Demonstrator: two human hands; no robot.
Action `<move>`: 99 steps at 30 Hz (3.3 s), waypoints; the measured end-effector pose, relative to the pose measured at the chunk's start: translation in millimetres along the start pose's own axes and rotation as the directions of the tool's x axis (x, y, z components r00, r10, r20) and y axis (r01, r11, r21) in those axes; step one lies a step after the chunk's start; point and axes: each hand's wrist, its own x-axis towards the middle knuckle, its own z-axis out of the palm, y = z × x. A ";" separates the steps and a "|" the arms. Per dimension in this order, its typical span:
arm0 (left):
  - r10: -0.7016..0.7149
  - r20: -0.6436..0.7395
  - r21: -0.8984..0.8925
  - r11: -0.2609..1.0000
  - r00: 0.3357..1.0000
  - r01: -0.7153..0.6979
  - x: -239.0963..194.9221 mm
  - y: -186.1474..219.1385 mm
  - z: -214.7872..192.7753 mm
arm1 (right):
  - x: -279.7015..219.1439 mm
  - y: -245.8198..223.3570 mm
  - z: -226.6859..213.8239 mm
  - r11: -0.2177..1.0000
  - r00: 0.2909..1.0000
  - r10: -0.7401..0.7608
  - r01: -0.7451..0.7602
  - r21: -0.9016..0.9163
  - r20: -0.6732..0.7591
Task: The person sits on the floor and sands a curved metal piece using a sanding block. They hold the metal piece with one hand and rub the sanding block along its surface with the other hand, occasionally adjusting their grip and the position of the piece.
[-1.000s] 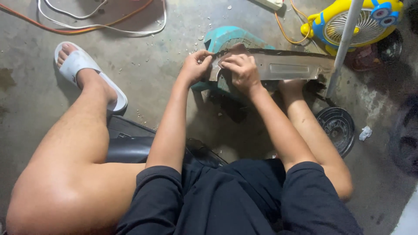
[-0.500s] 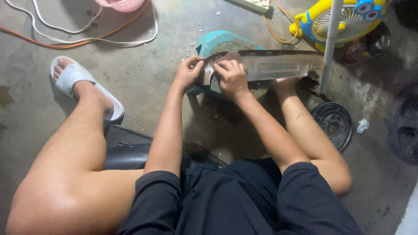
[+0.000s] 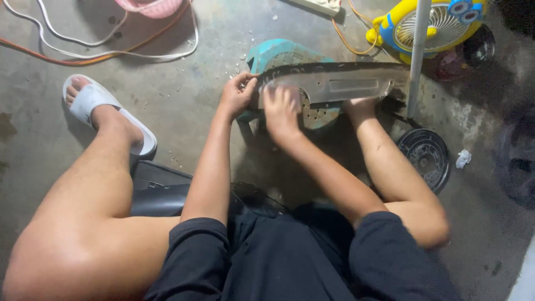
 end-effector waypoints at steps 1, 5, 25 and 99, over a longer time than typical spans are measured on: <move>-0.008 0.002 -0.002 1.000 1.000 0.008 -1.9 -1.3 2.5 | -6.6 -9.5 -2.9 1.000 1.000 0.001 -0.001 0.001 0.008; 0.005 0.023 -0.072 0.997 1.000 -0.003 3.8 -0.4 0.7 | -14.2 -28.8 -15.9 0.995 1.000 -0.015 0.013 -0.099 -0.018; 0.070 -0.036 0.003 0.998 0.997 -0.070 -0.4 -16.9 4.5 | -11.4 -36.7 15.7 0.990 0.987 0.139 -0.141 -0.027 -0.076; -0.001 -0.092 -0.177 0.984 0.996 -0.016 1.9 -10.4 1.9 | 0.1 -40.4 9.9 0.991 0.979 0.090 -0.105 -0.077 -0.180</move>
